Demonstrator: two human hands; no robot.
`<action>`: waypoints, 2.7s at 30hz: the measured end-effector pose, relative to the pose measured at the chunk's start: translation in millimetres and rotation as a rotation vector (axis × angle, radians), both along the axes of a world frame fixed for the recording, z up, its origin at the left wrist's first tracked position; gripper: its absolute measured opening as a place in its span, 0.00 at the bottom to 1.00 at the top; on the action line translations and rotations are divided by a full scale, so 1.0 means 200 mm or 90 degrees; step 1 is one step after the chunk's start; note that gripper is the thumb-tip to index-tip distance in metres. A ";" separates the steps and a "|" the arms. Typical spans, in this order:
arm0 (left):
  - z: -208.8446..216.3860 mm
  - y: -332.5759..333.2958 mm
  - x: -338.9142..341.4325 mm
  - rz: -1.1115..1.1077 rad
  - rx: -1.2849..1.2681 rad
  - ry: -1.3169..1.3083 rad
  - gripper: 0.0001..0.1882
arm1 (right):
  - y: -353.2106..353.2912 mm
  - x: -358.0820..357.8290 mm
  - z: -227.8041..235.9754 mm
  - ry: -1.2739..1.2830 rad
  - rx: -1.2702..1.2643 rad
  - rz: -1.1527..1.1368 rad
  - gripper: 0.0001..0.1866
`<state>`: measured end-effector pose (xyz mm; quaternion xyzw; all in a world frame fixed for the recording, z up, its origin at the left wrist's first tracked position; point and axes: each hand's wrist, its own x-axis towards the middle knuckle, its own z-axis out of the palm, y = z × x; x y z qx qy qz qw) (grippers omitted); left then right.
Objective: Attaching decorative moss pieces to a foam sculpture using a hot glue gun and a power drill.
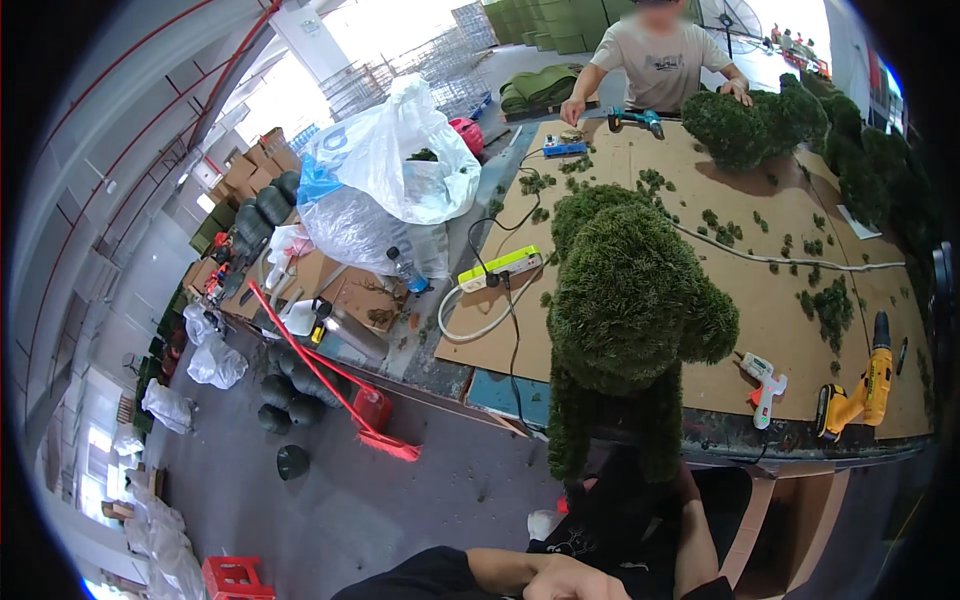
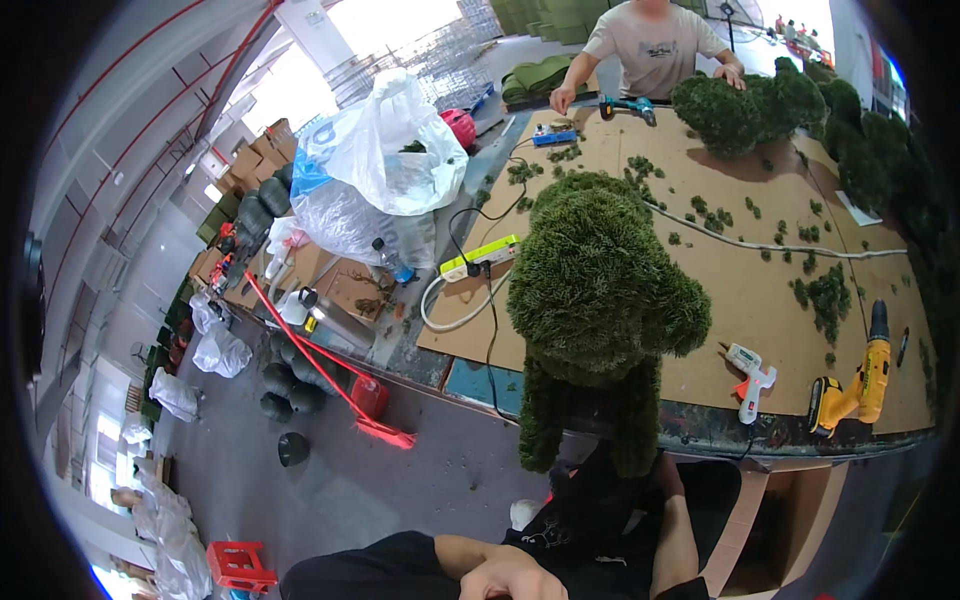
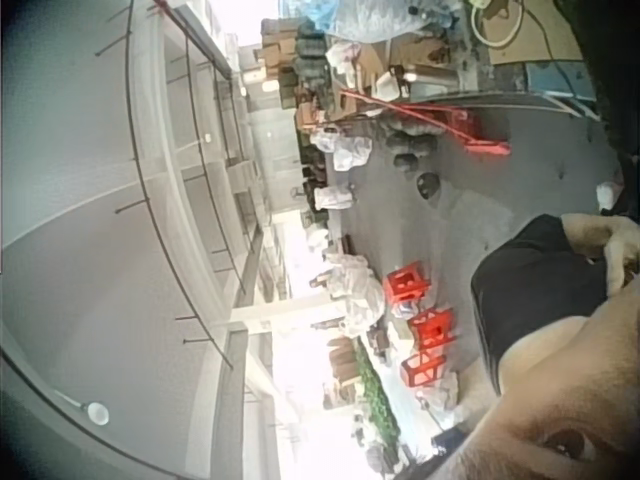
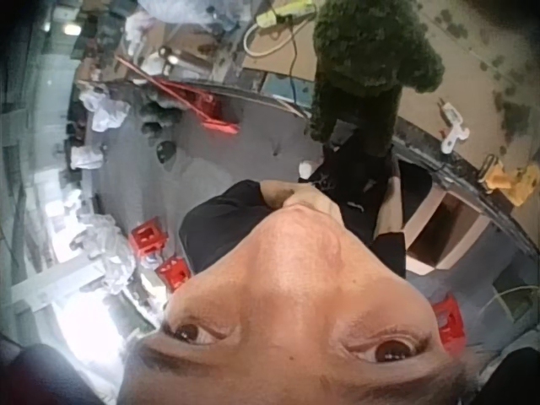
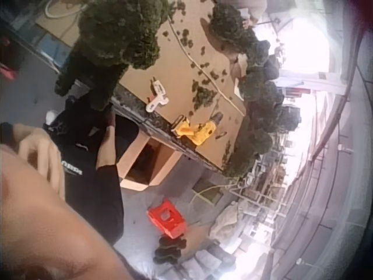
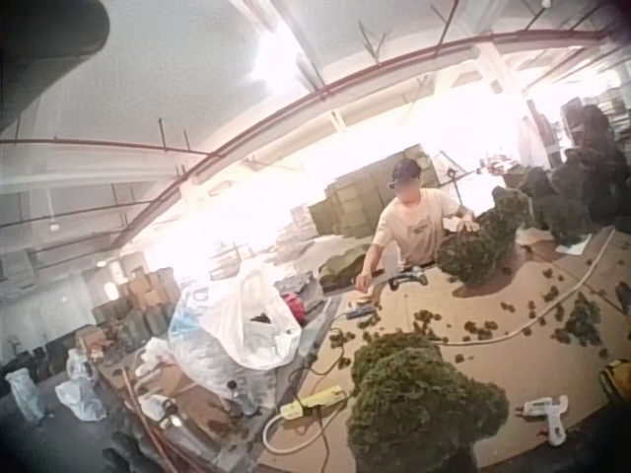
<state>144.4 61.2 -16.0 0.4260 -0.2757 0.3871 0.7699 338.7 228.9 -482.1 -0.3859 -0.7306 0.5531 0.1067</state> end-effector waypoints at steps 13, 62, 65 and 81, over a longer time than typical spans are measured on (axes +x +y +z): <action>-0.21 -0.14 0.04 0.083 -0.006 0.007 0.21 | -0.15 -0.12 -0.14 -0.048 0.033 -0.261 0.18; -0.22 -0.07 0.30 -0.300 0.042 -0.126 0.18 | -0.14 -0.11 0.01 -0.152 -0.005 -0.232 0.16; -0.22 -0.07 0.29 -0.300 0.046 -0.133 0.18 | -0.14 -0.10 0.01 -0.149 0.003 -0.229 0.16; -0.23 -0.02 0.32 -0.361 0.072 -0.207 0.18 | -0.15 -0.12 0.07 -0.144 0.022 -0.219 0.17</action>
